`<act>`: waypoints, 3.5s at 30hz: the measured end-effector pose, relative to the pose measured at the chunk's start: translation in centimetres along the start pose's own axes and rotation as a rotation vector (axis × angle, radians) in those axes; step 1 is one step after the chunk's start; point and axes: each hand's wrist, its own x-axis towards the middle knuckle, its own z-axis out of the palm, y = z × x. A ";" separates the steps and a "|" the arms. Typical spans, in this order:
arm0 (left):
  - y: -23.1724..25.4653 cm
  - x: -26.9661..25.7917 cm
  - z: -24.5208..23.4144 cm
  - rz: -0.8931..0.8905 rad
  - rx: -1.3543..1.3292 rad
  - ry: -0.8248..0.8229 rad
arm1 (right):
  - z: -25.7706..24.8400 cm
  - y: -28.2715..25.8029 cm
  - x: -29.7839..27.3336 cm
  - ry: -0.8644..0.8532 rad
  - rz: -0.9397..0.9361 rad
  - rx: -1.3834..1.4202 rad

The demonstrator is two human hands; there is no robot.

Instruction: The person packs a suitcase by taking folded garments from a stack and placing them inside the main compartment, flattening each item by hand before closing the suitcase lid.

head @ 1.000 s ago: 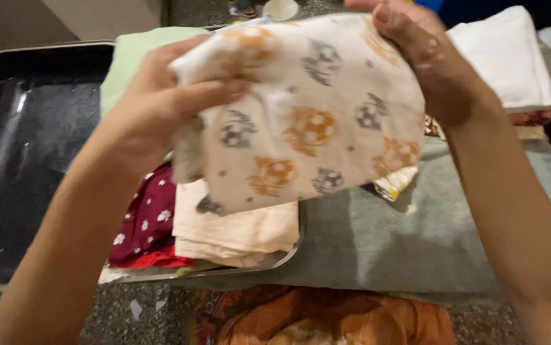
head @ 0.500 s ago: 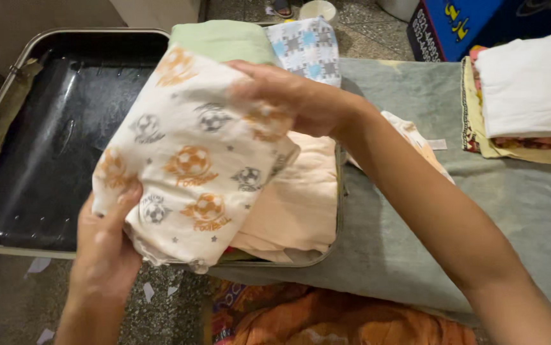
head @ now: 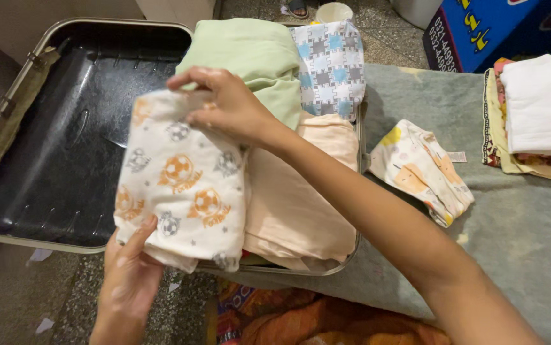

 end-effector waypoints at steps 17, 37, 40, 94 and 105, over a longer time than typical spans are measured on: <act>0.5 -0.8 2.3 0.981 1.145 0.080 | 4.6 0.5 -4.9 -0.297 0.046 -0.978; -3.0 6.9 3.6 0.835 1.341 -0.122 | 5.3 1.4 -5.6 -0.196 0.034 -1.000; -3.0 6.4 4.0 0.845 1.346 -0.092 | 5.3 1.1 -5.8 -0.183 0.040 -0.990; -3.4 4.3 0.7 0.953 1.632 -0.202 | 3.3 -4.3 -10.3 -0.431 0.268 -0.920; -5.2 -0.3 2.5 0.872 1.809 0.131 | 4.2 -5.2 -10.9 -0.304 0.276 -0.970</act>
